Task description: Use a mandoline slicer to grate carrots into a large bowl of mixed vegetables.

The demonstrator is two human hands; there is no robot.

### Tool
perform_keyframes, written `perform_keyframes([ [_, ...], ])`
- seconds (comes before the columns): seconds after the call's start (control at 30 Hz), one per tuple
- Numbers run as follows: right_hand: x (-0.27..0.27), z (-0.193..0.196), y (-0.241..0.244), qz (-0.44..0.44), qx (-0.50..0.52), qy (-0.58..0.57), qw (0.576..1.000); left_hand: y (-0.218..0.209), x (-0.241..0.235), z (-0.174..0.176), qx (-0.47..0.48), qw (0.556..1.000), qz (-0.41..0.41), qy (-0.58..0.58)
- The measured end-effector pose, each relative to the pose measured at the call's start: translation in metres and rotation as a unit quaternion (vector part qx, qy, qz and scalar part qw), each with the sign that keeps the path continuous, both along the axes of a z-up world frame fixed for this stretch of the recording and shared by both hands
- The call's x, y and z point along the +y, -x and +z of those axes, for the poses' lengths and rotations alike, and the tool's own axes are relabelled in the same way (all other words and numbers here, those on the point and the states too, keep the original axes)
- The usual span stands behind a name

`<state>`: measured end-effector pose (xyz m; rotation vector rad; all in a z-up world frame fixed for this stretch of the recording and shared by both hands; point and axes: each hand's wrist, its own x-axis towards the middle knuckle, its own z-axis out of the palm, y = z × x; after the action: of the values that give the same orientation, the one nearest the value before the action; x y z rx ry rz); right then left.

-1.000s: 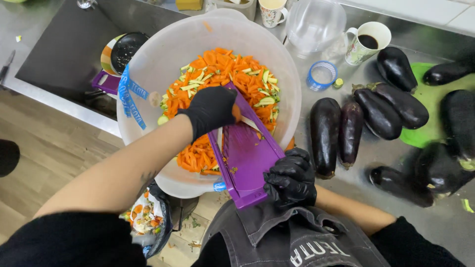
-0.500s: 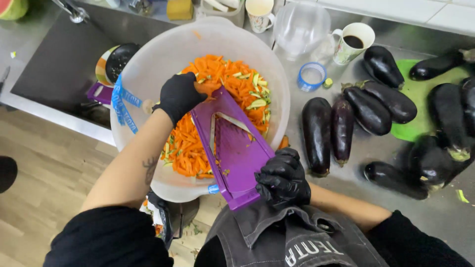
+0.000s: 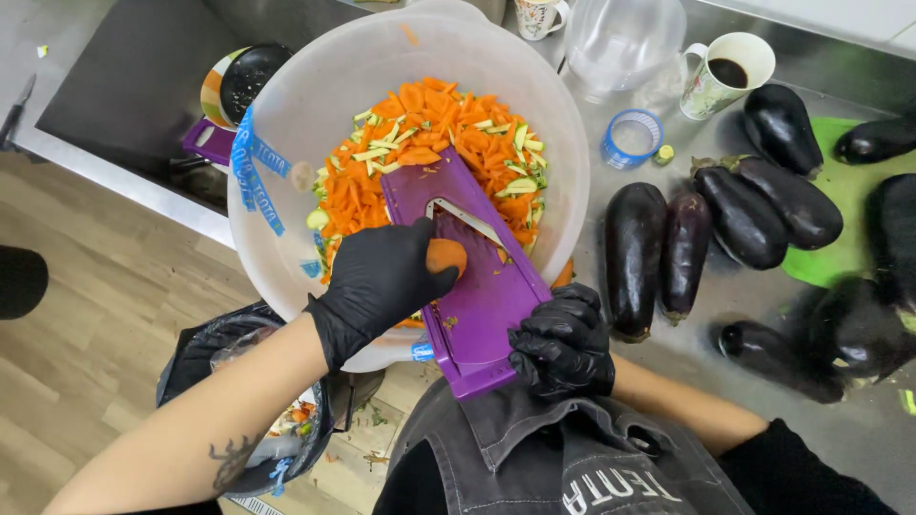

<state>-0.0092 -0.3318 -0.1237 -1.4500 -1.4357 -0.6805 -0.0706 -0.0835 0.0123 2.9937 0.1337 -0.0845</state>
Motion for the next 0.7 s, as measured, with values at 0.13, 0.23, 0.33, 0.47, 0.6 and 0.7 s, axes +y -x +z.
perform_keyframes([
  [0.13, 0.000, -0.001, 0.003, 0.001, 0.009, 0.003, 1.000, -0.010, 0.011, -0.019, 0.000, 1.000, 0.011, -0.008],
  [0.23, 0.003, 0.002, 0.003, -0.007, 0.014, -0.001, 1.000, -0.031, 0.025, -0.033, -0.005, 1.000, 0.011, -0.028],
  [0.33, 0.004, 0.009, 0.003, -0.012, 0.026, 0.011, 1.000, -0.041, 0.032, -0.038, 0.031, 0.998, 0.054, -0.025],
  [0.47, 0.006, 0.011, 0.003, -0.022, 0.027, 0.018, 0.999, -0.041, 0.034, -0.039, 0.025, 0.997, 0.058, -0.037],
  [0.6, 0.010, 0.013, 0.005, -0.035, 0.023, 0.000, 0.999, -0.039, 0.034, -0.040, 0.004, 0.998, 0.037, -0.047],
  [0.7, 0.013, 0.013, 0.007, -0.040, 0.040, -0.017, 0.998, -0.042, 0.034, -0.042, 0.022, 0.996, 0.062, -0.059],
])
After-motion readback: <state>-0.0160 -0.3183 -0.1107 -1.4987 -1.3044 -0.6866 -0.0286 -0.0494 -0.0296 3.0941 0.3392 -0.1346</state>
